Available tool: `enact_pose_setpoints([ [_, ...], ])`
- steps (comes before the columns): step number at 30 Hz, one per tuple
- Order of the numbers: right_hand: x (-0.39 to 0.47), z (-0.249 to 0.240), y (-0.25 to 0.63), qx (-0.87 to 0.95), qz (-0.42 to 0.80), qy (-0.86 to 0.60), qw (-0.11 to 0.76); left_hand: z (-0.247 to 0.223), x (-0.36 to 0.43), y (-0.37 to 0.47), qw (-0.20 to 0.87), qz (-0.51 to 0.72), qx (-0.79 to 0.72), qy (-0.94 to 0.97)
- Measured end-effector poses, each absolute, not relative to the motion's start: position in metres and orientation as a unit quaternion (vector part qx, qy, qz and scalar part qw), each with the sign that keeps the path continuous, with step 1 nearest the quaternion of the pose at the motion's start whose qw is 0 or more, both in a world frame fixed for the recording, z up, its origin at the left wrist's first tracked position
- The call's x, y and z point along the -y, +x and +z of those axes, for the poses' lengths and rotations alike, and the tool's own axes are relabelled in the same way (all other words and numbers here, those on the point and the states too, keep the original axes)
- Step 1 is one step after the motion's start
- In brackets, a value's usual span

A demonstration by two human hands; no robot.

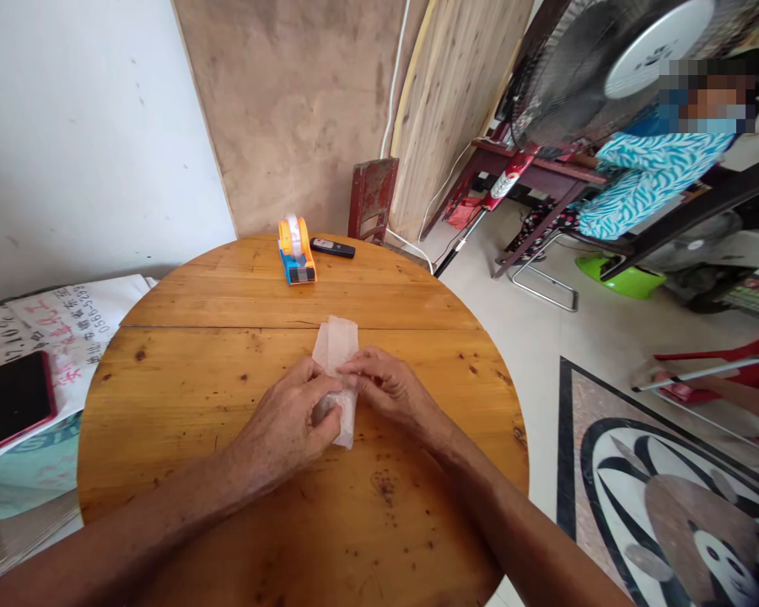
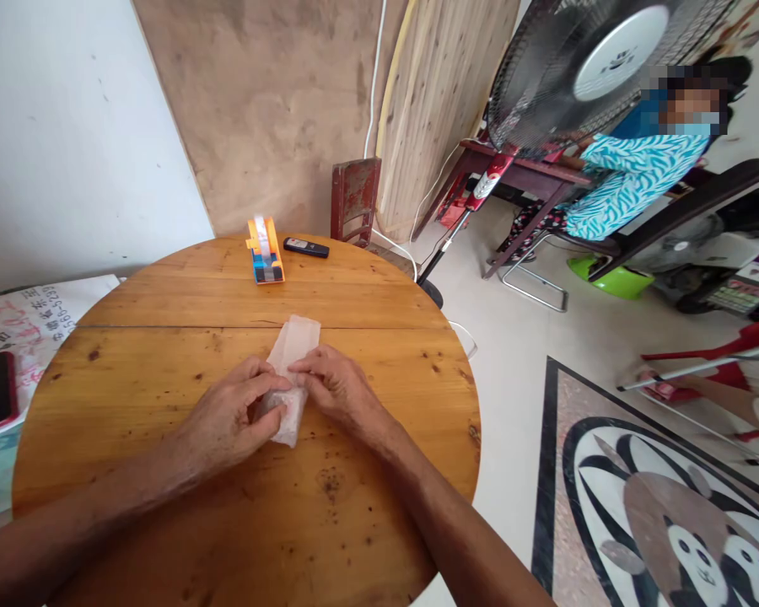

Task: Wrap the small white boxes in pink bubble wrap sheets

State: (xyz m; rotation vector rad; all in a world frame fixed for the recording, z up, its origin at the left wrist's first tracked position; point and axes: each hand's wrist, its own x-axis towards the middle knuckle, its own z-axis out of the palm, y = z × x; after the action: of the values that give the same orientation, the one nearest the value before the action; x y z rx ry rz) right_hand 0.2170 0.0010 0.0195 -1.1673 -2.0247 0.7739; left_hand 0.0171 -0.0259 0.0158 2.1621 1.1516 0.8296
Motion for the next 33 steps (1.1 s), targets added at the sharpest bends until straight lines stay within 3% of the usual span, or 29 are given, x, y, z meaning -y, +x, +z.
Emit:
enact_pose_setpoints([
  [3, -0.01, 0.021, 0.224, 0.666, 0.346, -0.548, 0.369, 0.015, 0.026, 0.018, 0.271, 0.314, -0.434, 0.8],
  [7, -0.023, 0.028, 0.225, 0.518, 0.475, -0.625, 0.339, 0.014, 0.026, 0.018, 0.259, 0.319, -0.438, 0.8],
  [16, -0.047, 0.028, 0.204, 0.499, 0.558, -0.582, 0.318, 0.015, 0.027, 0.017, 0.219, 0.324, -0.423, 0.817],
  [21, -0.049, 0.024, 0.198, 0.486, 0.612, -0.501, 0.371, 0.019, 0.029, 0.016, 0.185, 0.314, -0.417, 0.832],
  [25, -0.045, 0.02, 0.197, 0.517, 0.582, -0.468, 0.419, 0.019, 0.028, 0.015, 0.176, 0.311, -0.406, 0.841],
  [33, -0.043, 0.017, 0.198, 0.521, 0.586, -0.451, 0.426, 0.018, 0.029, 0.017, 0.216, 0.301, -0.429, 0.824],
])
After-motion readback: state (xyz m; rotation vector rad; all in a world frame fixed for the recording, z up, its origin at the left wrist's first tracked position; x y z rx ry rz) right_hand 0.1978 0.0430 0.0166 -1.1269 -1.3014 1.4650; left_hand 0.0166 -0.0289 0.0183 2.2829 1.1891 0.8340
